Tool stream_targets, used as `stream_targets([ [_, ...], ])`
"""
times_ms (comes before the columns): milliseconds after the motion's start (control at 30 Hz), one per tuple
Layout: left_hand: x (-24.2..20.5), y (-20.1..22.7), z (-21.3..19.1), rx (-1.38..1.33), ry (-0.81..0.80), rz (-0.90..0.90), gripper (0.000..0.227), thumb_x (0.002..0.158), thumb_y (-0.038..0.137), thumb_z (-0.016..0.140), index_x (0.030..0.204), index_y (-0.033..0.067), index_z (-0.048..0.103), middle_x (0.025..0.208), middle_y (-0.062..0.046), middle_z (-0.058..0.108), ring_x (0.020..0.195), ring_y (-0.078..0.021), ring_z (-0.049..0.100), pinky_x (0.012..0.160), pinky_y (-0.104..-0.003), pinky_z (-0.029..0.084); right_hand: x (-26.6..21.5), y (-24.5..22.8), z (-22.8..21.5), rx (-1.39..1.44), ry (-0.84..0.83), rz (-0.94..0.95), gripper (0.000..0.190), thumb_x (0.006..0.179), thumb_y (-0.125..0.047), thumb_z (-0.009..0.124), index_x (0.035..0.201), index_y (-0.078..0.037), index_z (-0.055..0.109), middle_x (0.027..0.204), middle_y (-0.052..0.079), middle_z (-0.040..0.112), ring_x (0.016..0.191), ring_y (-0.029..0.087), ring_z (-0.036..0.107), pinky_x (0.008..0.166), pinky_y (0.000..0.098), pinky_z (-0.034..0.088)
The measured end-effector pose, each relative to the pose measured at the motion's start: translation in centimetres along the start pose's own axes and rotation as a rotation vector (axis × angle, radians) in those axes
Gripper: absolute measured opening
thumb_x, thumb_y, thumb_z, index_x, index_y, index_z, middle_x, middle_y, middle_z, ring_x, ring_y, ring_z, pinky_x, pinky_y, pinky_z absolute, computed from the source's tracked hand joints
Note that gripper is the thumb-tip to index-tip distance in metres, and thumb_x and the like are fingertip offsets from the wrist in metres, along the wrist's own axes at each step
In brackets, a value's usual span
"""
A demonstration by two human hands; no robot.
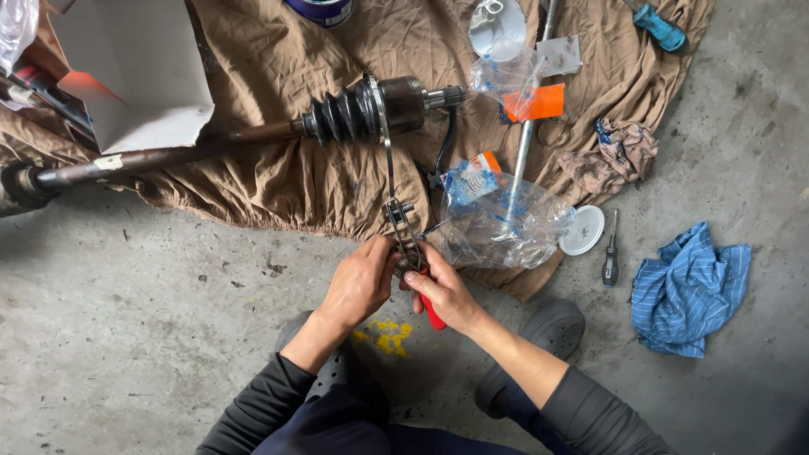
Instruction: The person sits on the garage floor beside a driveshaft with a new CV boot laid on a cloth. They wipe their hands with a rag, unwrap plastic packaging from small parts, position the boot and clamp on the shaft, then use red-handled boot clamp pliers to crimp and tighten the clamp around the boot.
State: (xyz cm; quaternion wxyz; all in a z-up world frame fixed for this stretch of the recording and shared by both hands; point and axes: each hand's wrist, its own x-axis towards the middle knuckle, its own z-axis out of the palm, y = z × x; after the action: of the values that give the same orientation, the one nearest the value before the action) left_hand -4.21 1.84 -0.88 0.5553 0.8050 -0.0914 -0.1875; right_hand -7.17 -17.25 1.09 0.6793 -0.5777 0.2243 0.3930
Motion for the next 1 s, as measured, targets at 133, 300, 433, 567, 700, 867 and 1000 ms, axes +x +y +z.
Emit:
stream_targets([
  [133, -0.2, -0.3, 0.4, -0.033, 0.002, -0.058, 0.013, 0.099, 0.014, 0.061, 0.099, 0.0025, 0.054, 0.089, -0.02, 0.063, 0.08, -0.0452, 0.063, 0.066, -0.051, 0.049, 0.2, 0.2, -0.4, 0.002, -0.015, -0.025, 0.061, 0.098, -0.019, 0.058, 0.153, -0.004, 0.036, 0.099, 0.007, 0.064, 0.067, 0.01, 0.06, 0.059, 0.0259, 0.053],
  [300, 0.0, -0.7, 0.8, -0.096, 0.005, -0.129, 0.011, 0.1, 0.015, 0.058, 0.1, 0.0035, 0.058, 0.092, -0.02, 0.067, 0.083, -0.0455, 0.064, 0.066, -0.05, 0.05, 0.3, -0.6, 0.5, -0.035, 0.015, 0.028, 0.061, 0.098, -0.023, 0.054, 0.153, -0.008, 0.034, 0.09, 0.006, 0.062, 0.06, 0.009, 0.057, 0.054, 0.0254, 0.05],
  [433, 0.6, -0.8, 0.5, -0.188, -0.012, -0.233, 0.02, 0.102, 0.022, 0.055, 0.098, 0.0036, 0.061, 0.087, -0.02, 0.069, 0.082, -0.0452, 0.065, 0.065, -0.049, 0.051, 0.5, -0.5, 0.5, -0.048, 0.031, 0.034, 0.054, 0.101, -0.026, 0.052, 0.149, -0.005, 0.039, 0.088, 0.006, 0.06, 0.057, 0.009, 0.055, 0.051, 0.0255, 0.048],
  [567, 2.1, -0.9, -1.7, -0.025, -0.088, -0.322, 0.038, 0.104, 0.038, 0.054, 0.09, 0.0047, 0.067, 0.078, -0.018, 0.068, 0.073, -0.038, 0.067, 0.064, -0.047, 0.05, 0.4, -1.2, 0.3, 0.033, 0.05, 0.094, 0.051, 0.102, -0.03, 0.049, 0.146, -0.005, 0.042, 0.084, 0.007, 0.059, 0.053, 0.01, 0.053, 0.048, 0.0251, 0.045],
  [700, 4.0, -2.2, -3.2, -0.039, 0.041, -0.484, 0.046, 0.108, 0.043, 0.051, 0.094, 0.0027, 0.07, 0.07, -0.014, 0.064, 0.066, -0.0269, 0.061, 0.062, -0.043, 0.048, 0.6, -1.6, 0.2, 0.038, 0.046, 0.097, 0.048, 0.103, -0.03, 0.049, 0.144, -0.005, 0.045, 0.083, 0.007, 0.059, 0.052, 0.011, 0.053, 0.048, 0.0259, 0.045],
  [867, 6.0, -4.0, -1.5, -0.52, 0.085, -0.493, 0.043, 0.103, 0.042, 0.052, 0.118, 0.0029, 0.065, 0.093, -0.004, 0.071, 0.079, -0.0129, 0.068, 0.071, -0.029, 0.055, 0.7, -1.1, -0.2, 0.026, 0.048, 0.07, 0.046, 0.104, -0.03, 0.047, 0.141, -0.005, 0.047, 0.086, 0.01, 0.062, 0.052, 0.013, 0.055, 0.048, 0.0263, 0.046],
  [1000, 2.5, -3.3, 1.9, -0.746, -0.074, -0.594, 0.04, 0.105, 0.033, 0.055, 0.129, 0.0024, 0.062, 0.107, -0.007, 0.069, 0.092, -0.0097, 0.06, 0.079, -0.025, 0.051, 0.5, -1.0, 0.8, 0.128, 0.086, 0.093, 0.044, 0.102, -0.032, 0.045, 0.137, -0.007, 0.045, 0.091, 0.009, 0.066, 0.054, 0.016, 0.061, 0.049, 0.0284, 0.051],
])
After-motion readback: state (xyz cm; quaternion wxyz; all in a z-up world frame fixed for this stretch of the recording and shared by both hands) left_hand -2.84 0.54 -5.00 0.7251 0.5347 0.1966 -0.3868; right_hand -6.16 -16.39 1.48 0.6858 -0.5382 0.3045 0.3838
